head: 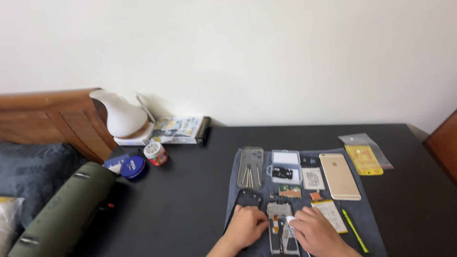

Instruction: Cleaning a phone circuit board with a cloth as part of a repair process.

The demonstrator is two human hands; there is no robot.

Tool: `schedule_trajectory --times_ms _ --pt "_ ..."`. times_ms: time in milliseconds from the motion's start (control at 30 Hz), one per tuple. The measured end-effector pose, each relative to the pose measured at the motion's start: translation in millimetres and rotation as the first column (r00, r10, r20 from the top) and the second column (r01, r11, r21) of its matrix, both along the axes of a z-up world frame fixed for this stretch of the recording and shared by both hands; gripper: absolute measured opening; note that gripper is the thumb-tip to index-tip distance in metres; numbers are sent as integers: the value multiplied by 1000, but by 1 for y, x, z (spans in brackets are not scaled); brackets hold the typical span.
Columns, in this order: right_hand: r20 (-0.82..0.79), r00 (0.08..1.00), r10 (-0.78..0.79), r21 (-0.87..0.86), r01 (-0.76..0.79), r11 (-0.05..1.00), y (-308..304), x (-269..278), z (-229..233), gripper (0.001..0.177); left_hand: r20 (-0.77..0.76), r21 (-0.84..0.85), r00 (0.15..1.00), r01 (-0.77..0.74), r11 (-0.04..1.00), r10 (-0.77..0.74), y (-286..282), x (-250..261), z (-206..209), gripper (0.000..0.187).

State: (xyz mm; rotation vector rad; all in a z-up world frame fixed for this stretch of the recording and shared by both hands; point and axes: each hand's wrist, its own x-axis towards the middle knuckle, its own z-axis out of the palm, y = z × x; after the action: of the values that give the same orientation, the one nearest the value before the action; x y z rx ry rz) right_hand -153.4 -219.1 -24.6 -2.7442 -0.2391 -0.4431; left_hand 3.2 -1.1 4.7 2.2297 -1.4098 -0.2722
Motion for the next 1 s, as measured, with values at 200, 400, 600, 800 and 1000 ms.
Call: schedule_trajectory --times_ms 200,400,600,800,1000 --pt "-19 1000 -15 30 15 999 -2 -2 -10 16 -72 26 997 -1 1000 3 1 -2 -4 12" --pt "15 1000 -23 -2 23 1000 4 -3 2 15 -37 4 999 7 1000 -6 2 -3 -2 13" --pt "53 998 -24 1 24 1000 7 -4 8 15 -9 7 1000 1 1000 -1 2 -4 2 16" --pt "53 998 -26 -6 26 1000 6 -5 6 15 -36 -10 999 1 1000 -1 2 -5 1 15" --pt "88 996 -13 -4 13 1000 10 -4 12 16 -11 -1 1000 -2 1000 2 2 -5 -2 16"
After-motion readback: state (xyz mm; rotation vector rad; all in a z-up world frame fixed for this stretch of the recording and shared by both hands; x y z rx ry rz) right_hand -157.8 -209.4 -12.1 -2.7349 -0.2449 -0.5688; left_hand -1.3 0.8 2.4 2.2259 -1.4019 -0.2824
